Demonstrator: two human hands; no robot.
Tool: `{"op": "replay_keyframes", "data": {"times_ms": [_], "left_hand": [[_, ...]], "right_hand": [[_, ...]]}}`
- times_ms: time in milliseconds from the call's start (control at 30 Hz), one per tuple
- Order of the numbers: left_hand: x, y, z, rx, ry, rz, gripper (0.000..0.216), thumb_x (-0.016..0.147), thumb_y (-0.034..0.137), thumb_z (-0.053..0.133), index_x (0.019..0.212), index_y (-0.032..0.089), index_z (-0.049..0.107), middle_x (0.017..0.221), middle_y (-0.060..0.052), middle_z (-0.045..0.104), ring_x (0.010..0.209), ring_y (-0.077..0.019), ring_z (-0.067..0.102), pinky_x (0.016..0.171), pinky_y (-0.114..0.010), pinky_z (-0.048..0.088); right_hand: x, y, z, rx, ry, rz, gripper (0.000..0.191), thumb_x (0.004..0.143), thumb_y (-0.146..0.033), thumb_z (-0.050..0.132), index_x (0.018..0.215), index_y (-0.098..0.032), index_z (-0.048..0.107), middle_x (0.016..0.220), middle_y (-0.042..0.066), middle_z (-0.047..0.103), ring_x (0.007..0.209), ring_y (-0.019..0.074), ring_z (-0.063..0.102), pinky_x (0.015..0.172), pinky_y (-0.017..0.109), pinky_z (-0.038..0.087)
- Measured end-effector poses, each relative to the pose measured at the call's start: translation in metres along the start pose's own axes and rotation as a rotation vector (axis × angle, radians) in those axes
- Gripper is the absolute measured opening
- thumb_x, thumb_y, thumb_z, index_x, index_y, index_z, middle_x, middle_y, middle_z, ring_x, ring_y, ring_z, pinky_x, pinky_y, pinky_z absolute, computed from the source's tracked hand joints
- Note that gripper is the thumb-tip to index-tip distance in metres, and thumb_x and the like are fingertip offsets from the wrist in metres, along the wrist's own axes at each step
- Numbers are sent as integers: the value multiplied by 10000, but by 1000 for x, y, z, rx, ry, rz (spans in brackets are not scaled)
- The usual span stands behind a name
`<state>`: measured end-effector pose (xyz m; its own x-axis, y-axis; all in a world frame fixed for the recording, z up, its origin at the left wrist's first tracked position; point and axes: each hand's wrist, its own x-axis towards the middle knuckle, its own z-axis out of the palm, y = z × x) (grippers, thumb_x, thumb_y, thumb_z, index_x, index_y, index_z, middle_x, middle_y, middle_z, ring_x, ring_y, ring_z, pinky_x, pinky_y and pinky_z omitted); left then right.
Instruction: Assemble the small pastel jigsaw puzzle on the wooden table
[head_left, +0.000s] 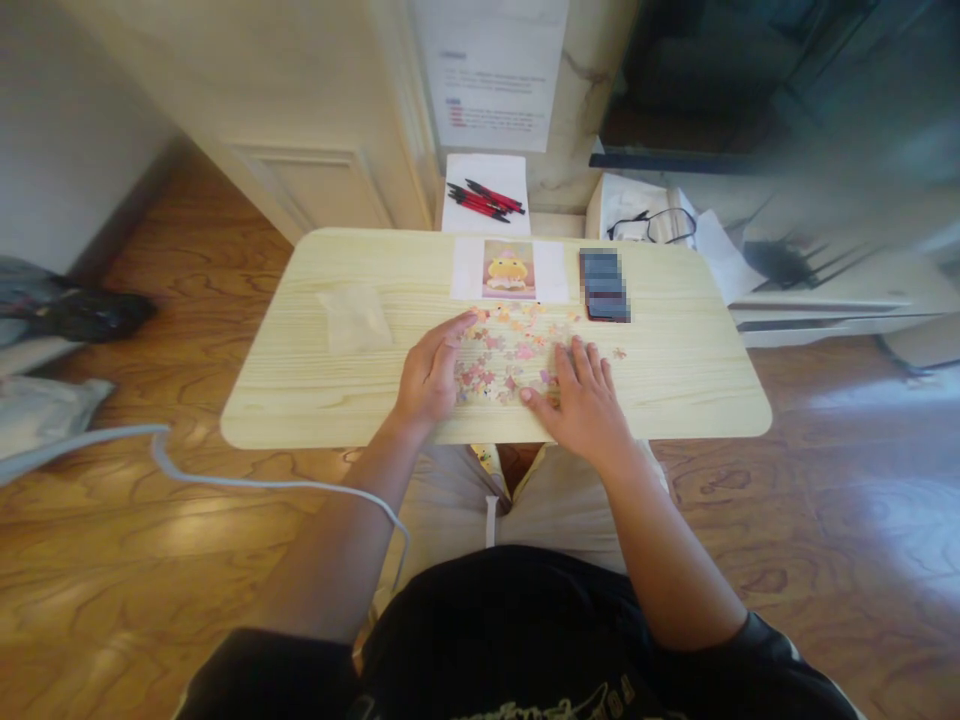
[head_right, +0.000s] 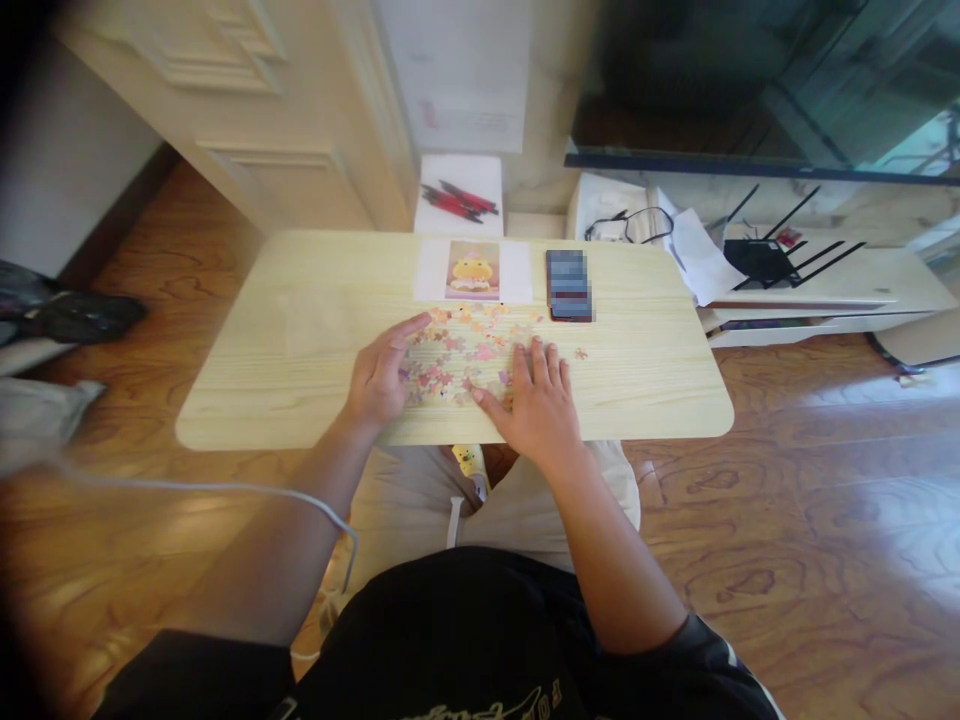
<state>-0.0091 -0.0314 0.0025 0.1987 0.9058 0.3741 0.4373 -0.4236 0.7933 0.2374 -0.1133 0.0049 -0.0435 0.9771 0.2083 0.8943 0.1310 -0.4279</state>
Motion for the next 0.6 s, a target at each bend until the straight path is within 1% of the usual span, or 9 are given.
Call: {"op": "replay_keyframes", "data": {"times_ms": [33,100,167,200,267,300,367,467,600], "left_hand": [[0,1,-1,-24,9,-11,537,1109,462,315,1392,210,696,1479,-55,686,1415,-239,608,1242,-454,454],[0,1,-2,-54,17,-23,521,1101,423,318,1374,206,705,1465,-54,695,1410,-240,612,1244,-455,454],[1,0,-3,-40,2,-28,467,1059,372,402,1392,212,688,1466,-53,693,1403,-245,617,1241,-460,460],[1,0,-3,-10,-18,-27,463,1017,342,468,1418,221,666,1481,-52,682,1405,-251,614,1241,-465,462],[3,1,-2,74,-77,2,569,906,283,589,1473,241,613,1536,-54,636,1428,-269,592,1250,-483,453],[3,1,-2,117,-111,32,633,857,258,625,1489,250,594,1564,-56,610,1445,-279,576,1259,-496,442],[4,3,-1,184,-176,104,692,802,228,661,1489,264,585,1600,-57,571,1480,-296,538,1278,-517,412],[4,5,1,249,-231,161,701,784,211,682,1476,278,590,1607,-49,562,1508,-302,502,1289,-526,382],[3,5,2,299,-254,167,698,795,242,702,1482,272,583,1618,-59,550,1521,-311,480,1279,-528,372]], "right_hand": [[3,3,-2,10,-4,-15,843,995,-695,574,1623,-154,424,1737,239,301,1620,479,234,1272,735,233],[8,11,-5,39,4,-59,709,1035,-606,552,1615,-213,443,1745,180,319,1632,438,233,1279,734,222],[12,19,-7,66,31,-87,592,1049,-514,552,1580,-258,490,1734,129,363,1634,399,251,1281,729,231],[13,21,-7,77,49,-97,572,1036,-485,573,1561,-266,512,1722,119,389,1629,390,270,1281,721,247],[13,24,-6,89,72,-122,569,1002,-449,620,1537,-270,539,1697,113,433,1615,381,309,1281,703,275],[12,24,-5,92,77,-139,573,990,-434,633,1532,-270,545,1686,111,450,1607,375,327,1284,691,284],[12,23,-4,97,81,-170,569,979,-405,641,1525,-272,553,1672,105,471,1596,358,352,1291,666,296],[12,23,-4,123,104,-192,523,976,-348,625,1489,-257,589,1645,106,505,1575,335,390,1291,624,330],[13,26,-6,192,148,-176,458,967,-259,586,1421,-244,644,1578,115,569,1508,317,471,1264,594,389]]}}
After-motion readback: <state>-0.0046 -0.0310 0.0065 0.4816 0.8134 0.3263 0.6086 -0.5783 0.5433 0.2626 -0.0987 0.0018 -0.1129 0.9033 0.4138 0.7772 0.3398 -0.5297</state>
